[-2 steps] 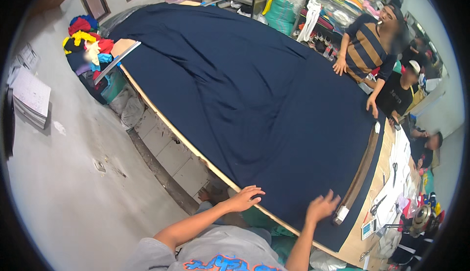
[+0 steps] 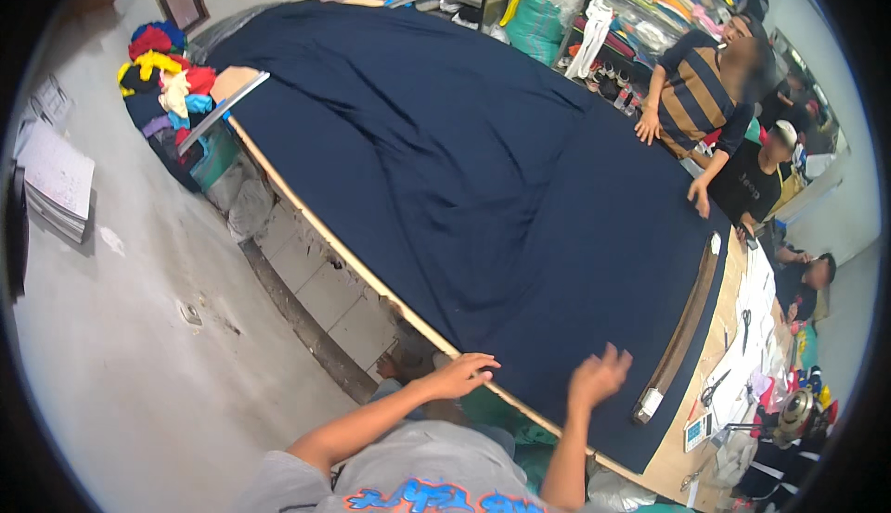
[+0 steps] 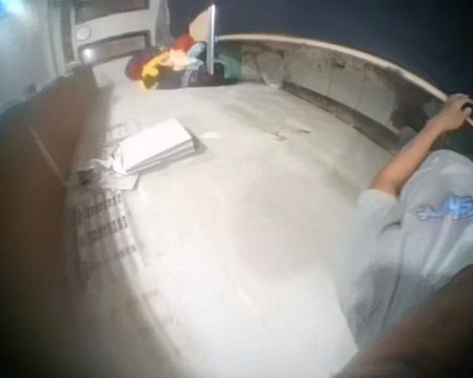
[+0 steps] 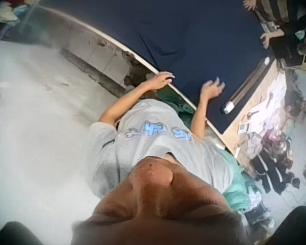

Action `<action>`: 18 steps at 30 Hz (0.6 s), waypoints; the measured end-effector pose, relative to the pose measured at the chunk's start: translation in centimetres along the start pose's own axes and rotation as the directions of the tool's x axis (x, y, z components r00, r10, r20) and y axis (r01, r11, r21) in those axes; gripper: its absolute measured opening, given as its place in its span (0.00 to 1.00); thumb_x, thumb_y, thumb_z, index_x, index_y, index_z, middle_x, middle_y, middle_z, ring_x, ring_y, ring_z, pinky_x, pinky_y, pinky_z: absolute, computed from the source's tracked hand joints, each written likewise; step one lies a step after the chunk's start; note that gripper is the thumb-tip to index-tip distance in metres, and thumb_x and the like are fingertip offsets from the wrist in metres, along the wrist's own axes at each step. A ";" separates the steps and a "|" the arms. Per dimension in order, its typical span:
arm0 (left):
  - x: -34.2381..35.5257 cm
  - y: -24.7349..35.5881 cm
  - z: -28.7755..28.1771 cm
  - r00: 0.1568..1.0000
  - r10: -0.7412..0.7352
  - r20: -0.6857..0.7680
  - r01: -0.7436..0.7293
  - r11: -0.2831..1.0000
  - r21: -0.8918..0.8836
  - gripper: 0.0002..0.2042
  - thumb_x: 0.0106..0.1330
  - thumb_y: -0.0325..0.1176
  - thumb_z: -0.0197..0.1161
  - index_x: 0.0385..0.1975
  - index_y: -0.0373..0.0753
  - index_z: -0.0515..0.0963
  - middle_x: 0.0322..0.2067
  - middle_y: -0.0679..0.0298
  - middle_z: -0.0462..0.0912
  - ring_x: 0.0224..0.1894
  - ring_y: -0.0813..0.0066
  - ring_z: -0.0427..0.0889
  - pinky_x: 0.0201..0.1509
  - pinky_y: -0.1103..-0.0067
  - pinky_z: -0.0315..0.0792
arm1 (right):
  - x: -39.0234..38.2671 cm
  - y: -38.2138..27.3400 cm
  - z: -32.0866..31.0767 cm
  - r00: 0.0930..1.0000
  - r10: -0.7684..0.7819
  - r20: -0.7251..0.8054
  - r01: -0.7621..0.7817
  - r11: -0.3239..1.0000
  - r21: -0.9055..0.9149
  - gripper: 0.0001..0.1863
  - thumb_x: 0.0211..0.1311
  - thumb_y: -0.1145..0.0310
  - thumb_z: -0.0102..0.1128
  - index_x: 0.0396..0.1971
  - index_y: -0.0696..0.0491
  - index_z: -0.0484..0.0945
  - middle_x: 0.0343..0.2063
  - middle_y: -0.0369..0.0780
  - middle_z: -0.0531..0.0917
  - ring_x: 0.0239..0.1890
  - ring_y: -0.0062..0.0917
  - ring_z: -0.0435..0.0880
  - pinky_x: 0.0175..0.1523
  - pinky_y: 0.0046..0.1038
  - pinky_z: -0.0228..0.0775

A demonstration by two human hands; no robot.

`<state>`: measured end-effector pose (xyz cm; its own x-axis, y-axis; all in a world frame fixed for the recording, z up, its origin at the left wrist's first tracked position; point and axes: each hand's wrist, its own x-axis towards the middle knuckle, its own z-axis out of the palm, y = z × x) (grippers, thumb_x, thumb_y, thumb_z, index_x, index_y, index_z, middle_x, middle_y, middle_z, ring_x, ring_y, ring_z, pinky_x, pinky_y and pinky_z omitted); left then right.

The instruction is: The person uses a rotary cutter and a long metal ruler to cut a large piece of dark blue fabric on a table. They repeatedly measure, align the ruler, and cut sections of the fabric while another person assists by holding the fabric.

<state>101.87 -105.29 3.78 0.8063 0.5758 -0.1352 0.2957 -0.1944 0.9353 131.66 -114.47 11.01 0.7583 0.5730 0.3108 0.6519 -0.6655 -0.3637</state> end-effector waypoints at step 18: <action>-18.3 -16.5 -34.9 0.672 -0.491 -0.555 0.189 0.837 -0.513 0.14 0.85 0.34 0.57 0.61 0.37 0.83 0.50 0.57 0.92 0.51 0.70 0.90 0.59 0.74 0.81 | -7.0 -42.1 20.9 0.775 -0.552 0.308 0.424 0.816 0.394 0.21 0.64 0.81 0.62 0.57 0.53 0.82 0.62 0.51 0.76 0.64 0.51 0.76 0.69 0.49 0.71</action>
<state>64.37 -84.87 2.20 0.1123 0.9227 -0.3688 0.1369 0.3532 0.9255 98.88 -80.51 5.78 0.2276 0.9587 0.1706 0.8525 -0.1115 -0.5107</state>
